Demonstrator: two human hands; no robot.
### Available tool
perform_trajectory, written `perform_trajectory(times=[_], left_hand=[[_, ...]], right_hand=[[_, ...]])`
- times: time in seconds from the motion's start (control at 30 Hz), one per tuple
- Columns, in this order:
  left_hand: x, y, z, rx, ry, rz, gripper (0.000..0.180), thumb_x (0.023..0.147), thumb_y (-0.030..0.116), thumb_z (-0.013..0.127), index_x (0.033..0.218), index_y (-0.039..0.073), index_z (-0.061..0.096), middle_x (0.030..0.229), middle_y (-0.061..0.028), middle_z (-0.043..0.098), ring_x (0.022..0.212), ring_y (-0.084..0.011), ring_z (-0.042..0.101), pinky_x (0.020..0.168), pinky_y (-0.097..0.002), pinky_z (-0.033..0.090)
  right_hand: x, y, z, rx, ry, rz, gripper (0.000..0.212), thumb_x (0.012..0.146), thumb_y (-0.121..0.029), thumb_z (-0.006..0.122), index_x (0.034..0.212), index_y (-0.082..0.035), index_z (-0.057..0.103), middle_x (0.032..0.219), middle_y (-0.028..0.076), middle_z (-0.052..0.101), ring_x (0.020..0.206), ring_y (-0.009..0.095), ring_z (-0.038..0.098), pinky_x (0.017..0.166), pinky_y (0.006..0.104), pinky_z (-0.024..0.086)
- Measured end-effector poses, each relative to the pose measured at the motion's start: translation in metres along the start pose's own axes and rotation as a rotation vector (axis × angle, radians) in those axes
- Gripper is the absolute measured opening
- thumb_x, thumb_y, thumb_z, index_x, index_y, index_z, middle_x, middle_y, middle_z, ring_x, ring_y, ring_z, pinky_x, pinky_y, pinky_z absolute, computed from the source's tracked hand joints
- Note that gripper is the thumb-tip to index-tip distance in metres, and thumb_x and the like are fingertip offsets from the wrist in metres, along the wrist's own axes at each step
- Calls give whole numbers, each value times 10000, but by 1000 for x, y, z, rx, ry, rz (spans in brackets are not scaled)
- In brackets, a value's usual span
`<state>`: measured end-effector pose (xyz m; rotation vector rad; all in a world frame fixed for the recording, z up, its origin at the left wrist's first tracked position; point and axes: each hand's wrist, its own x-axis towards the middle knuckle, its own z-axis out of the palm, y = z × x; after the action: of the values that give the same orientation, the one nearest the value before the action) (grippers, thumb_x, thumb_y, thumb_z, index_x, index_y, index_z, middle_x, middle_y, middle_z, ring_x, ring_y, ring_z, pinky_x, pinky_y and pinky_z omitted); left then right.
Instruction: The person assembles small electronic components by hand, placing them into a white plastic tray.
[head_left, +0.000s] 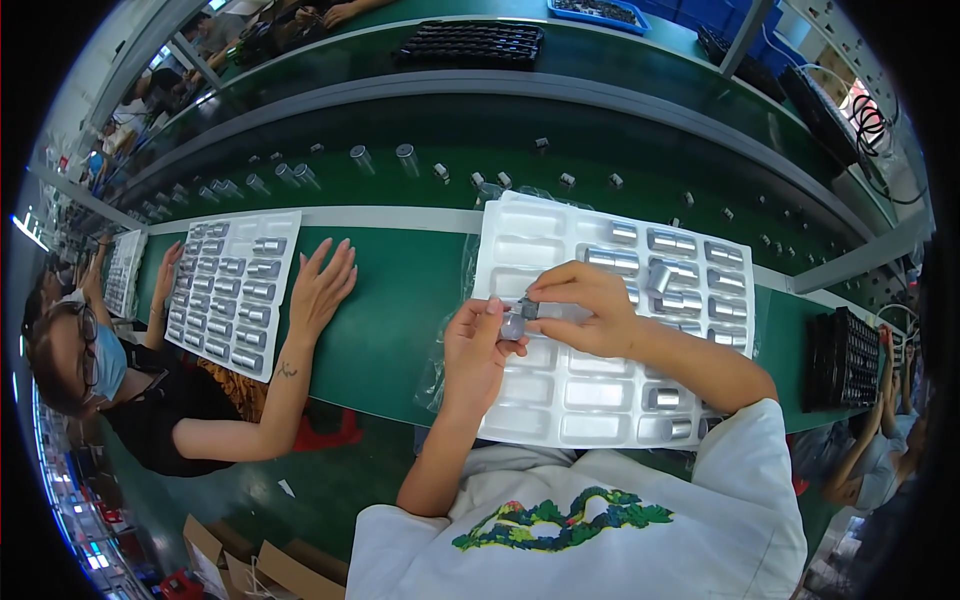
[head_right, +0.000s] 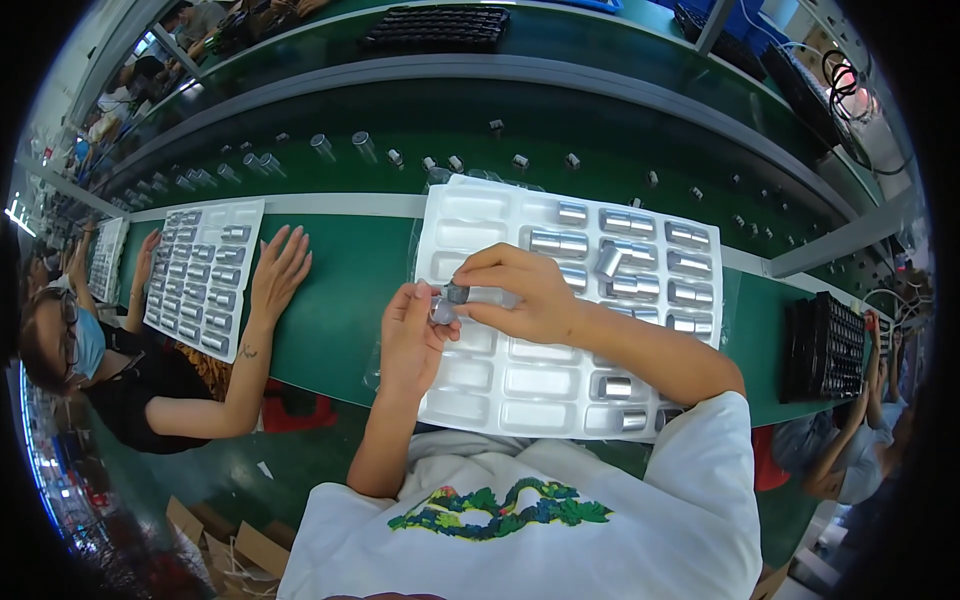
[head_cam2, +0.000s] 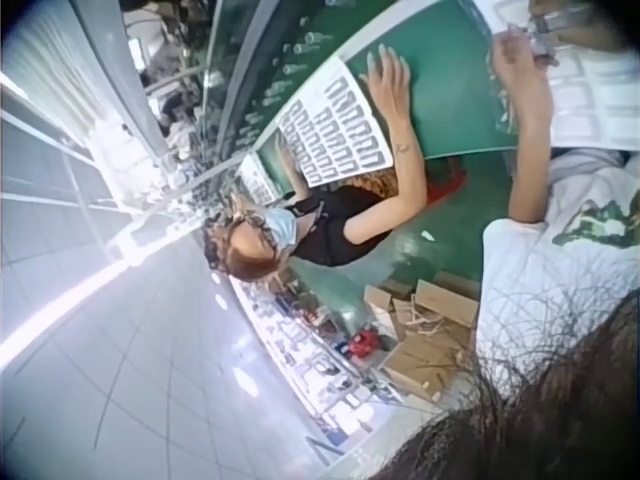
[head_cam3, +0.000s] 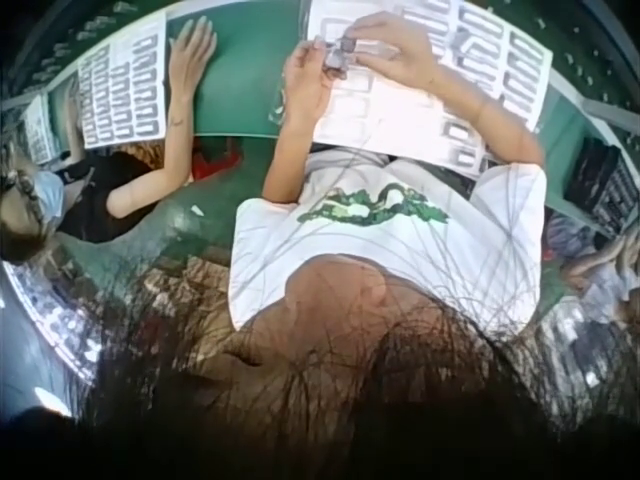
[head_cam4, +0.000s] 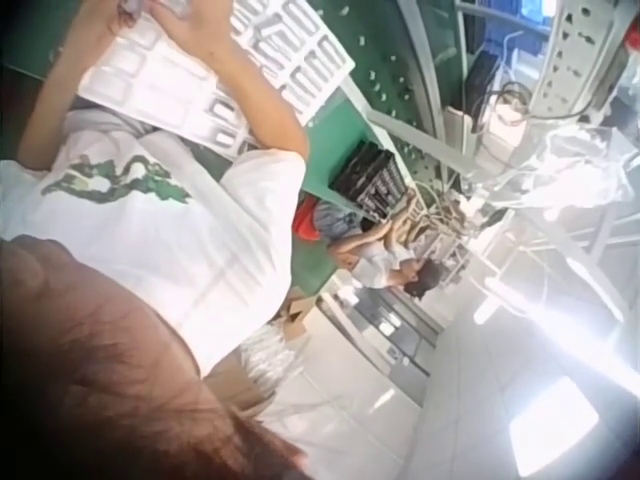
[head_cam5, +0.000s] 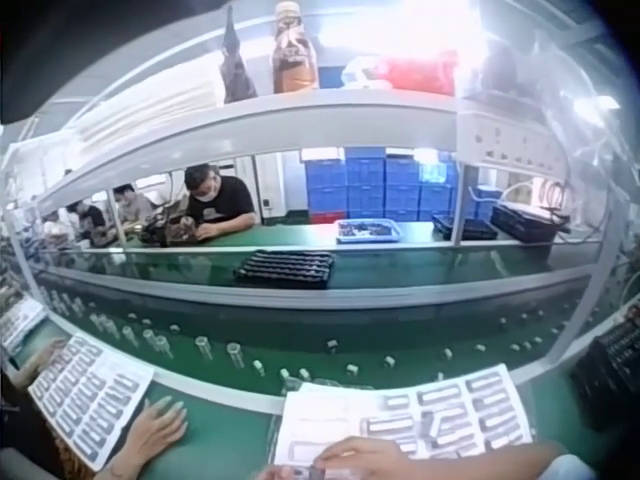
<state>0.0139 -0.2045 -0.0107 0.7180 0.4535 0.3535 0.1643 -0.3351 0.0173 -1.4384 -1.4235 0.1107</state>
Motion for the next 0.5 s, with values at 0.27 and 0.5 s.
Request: perform_trajectory(times=[0.27,0.5], left_hand=[[0,-9,-3,2,31,32,188,1013,221,571,949,46,552,878,-77,650,668,-155,636,565,-287,527],[-3,-9,0,139,26,100,187,983,199,623,913,34,571,835,-66,649,676,-123,634,549,-278,530]], right_hand=[[-5,-5,6,-25,-137,-92,314,769,-76,786,1068,-42,698,1081,125,669,918,279,685,763,320,563],[4,-22,-4,-176,-239,-127,264,782,-115,774,1026,-48,701,1032,108,662,886,280,665,733,348,550]])
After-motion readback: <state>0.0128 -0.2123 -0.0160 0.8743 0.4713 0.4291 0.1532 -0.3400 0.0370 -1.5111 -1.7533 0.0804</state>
